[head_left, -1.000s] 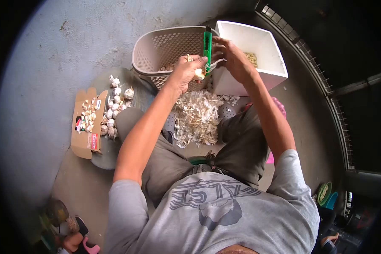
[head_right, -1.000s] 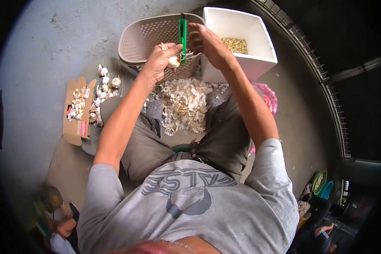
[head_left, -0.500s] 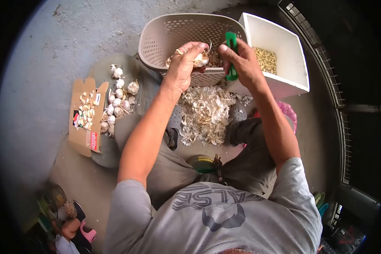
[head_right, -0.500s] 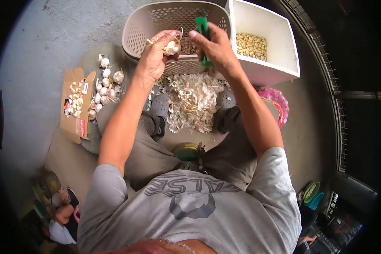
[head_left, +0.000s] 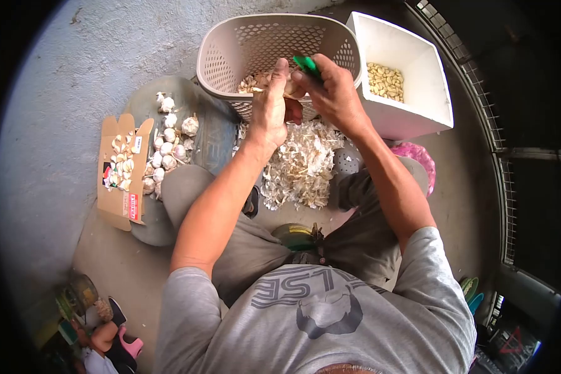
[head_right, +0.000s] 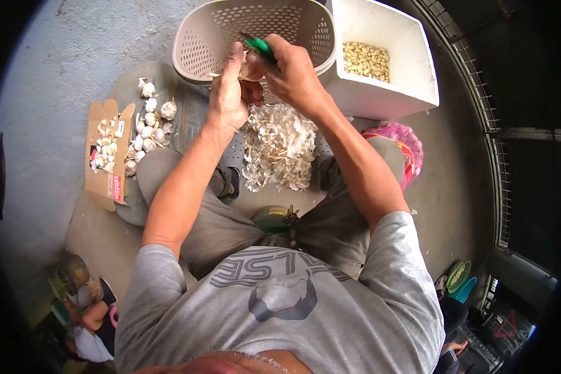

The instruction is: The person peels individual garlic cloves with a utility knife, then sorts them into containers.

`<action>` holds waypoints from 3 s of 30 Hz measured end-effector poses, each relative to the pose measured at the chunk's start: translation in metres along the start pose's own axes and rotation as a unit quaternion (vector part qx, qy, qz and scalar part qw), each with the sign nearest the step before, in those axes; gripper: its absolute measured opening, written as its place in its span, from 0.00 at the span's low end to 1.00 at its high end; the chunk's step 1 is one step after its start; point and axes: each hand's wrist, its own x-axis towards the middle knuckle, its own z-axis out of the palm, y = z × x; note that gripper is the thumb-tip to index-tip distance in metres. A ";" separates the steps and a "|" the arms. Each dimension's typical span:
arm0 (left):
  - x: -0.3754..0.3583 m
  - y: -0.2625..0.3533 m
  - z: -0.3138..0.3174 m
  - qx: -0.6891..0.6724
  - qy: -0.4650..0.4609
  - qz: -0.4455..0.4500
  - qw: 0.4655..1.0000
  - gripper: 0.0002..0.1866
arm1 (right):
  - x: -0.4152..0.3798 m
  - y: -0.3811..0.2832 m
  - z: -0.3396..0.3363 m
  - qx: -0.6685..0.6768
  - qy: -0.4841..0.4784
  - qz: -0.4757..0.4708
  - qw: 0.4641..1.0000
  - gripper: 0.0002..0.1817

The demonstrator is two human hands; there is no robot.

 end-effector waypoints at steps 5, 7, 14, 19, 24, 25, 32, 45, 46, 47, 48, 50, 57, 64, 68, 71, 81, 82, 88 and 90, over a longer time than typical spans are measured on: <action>-0.002 -0.009 -0.005 -0.067 0.004 -0.035 0.997 0.32 | -0.002 0.003 0.015 0.013 -0.010 0.020 1.000 0.18; -0.009 0.000 0.003 -0.063 0.038 -0.051 0.996 0.29 | 0.000 -0.006 0.017 -0.017 -0.029 0.010 0.999 0.18; -0.009 0.012 -0.002 -0.101 0.027 -0.113 0.988 0.22 | 0.004 -0.015 0.012 0.010 -0.046 -0.069 0.997 0.14; -0.005 0.006 -0.014 -0.141 -0.051 -0.160 0.976 0.21 | 0.000 -0.014 0.008 -0.015 -0.058 -0.050 0.997 0.18; -0.005 0.002 -0.017 -0.182 -0.080 -0.166 0.966 0.20 | -0.003 -0.005 0.012 0.035 -0.015 -0.052 0.998 0.19; -0.005 0.003 -0.017 -0.189 -0.085 -0.166 0.964 0.19 | -0.002 -0.006 0.011 0.038 -0.009 -0.054 0.998 0.19; 0.000 0.002 -0.027 -0.194 -0.137 -0.163 0.958 0.19 | -0.006 -0.014 0.014 0.071 -0.044 -0.026 0.996 0.18; -0.002 0.002 -0.013 -0.006 -0.113 -0.068 0.991 0.37 | 0.006 0.003 -0.011 0.139 -0.103 0.109 0.979 0.21; -0.003 0.001 -0.016 0.020 -0.110 -0.040 0.993 0.31 | 0.007 0.002 -0.011 0.166 -0.091 0.116 0.975 0.22; -0.002 -0.001 -0.017 0.010 -0.105 -0.007 0.994 0.30 | 0.008 0.003 -0.009 0.193 -0.080 0.123 0.970 0.22; -0.004 0.002 -0.014 0.000 -0.100 0.025 0.995 0.30 | 0.008 0.005 -0.005 0.230 -0.069 0.139 0.961 0.22; -0.008 0.008 -0.011 -0.058 -0.096 0.049 0.993 0.24 | 0.004 0.013 0.005 0.304 -0.046 0.172 0.936 0.22; -0.005 0.007 -0.010 0.079 -0.089 0.112 0.987 0.20 | 0.002 0.012 0.019 0.435 -0.045 0.218 0.872 0.18; 0.012 0.001 -0.019 0.213 -0.032 0.306 0.927 0.19 | 0.012 0.000 -0.009 0.036 -0.003 0.044 0.998 0.12; 0.010 0.014 -0.023 0.132 -0.056 0.217 0.966 0.20 | 0.004 -0.022 -0.024 -0.175 -0.056 -0.058 0.981 0.11; 0.017 0.012 -0.027 0.190 -0.031 0.279 0.941 0.20 | 0.001 -0.028 -0.026 -0.211 -0.078 -0.058 0.973 0.12; 0.010 0.018 -0.026 0.206 -0.003 0.292 0.934 0.16 | -0.002 -0.026 -0.028 -0.259 -0.085 -0.072 0.960 0.11; 0.009 0.020 -0.025 0.209 -0.004 0.291 0.934 0.16 | -0.002 -0.027 -0.028 -0.259 -0.083 -0.075 0.959 0.11; 0.009 0.022 -0.025 0.210 -0.002 0.286 0.935 0.16 | -0.001 -0.026 -0.030 -0.285 -0.101 -0.059 0.951 0.11; 0.009 0.020 -0.026 0.212 -0.003 0.279 0.937 0.16 | -0.002 -0.032 -0.029 -0.304 -0.107 -0.050 0.945 0.10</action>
